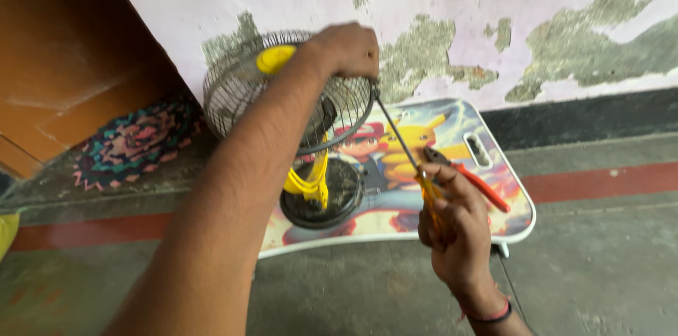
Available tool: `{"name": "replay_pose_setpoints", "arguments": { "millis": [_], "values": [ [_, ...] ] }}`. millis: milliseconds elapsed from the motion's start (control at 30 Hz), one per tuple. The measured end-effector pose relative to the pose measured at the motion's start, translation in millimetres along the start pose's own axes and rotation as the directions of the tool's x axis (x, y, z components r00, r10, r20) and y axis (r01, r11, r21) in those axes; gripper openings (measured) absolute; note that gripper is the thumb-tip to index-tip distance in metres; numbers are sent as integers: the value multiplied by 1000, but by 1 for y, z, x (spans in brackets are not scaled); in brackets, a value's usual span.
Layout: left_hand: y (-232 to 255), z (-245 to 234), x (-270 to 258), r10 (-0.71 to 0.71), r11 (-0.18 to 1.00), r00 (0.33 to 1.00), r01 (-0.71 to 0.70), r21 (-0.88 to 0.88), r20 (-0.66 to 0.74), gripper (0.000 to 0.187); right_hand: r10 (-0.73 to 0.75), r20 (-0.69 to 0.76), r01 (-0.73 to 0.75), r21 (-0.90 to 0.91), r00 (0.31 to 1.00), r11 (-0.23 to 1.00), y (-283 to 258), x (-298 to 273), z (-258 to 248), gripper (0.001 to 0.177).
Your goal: The person disassembles a yellow electric fan by removing the front grille, unscrewing the central nut, and detaching the fan blades. The person uses a screwdriver and pliers to loosen fasteners and separate components.
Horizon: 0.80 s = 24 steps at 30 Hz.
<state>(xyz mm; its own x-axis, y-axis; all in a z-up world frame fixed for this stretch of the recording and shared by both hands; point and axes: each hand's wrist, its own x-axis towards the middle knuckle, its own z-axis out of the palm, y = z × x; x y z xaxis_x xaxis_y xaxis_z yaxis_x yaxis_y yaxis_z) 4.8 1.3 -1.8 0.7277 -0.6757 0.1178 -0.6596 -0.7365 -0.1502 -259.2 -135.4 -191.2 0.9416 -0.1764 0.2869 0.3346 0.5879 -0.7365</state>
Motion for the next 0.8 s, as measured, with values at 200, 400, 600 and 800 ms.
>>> {"name": "replay_pose_setpoints", "arguments": {
  "millis": [200, 400, 600, 800],
  "values": [
    [7, -6, -7, -56, 998, 998, 57, -18, 17, 14, -16, 62, 11, 86, 998, 996, 0, 2, -3, 49],
    [7, -8, -9, -74, 996, 997, 75, -38, 31, 12, 104, -39, -96, 171, 994, 980, -1, -1, 5, 52],
    [7, -5, -5, -64, 997, 998, 65, -50, 23, 18, 294, 196, -352, 448, 936, 822, 7, -2, 6, 54],
    [6, -6, -4, -54, 998, 998, 55, -38, 34, 15, 429, 64, -410, 447, 901, 795, 9, -1, 7, 34]
  ]
}}
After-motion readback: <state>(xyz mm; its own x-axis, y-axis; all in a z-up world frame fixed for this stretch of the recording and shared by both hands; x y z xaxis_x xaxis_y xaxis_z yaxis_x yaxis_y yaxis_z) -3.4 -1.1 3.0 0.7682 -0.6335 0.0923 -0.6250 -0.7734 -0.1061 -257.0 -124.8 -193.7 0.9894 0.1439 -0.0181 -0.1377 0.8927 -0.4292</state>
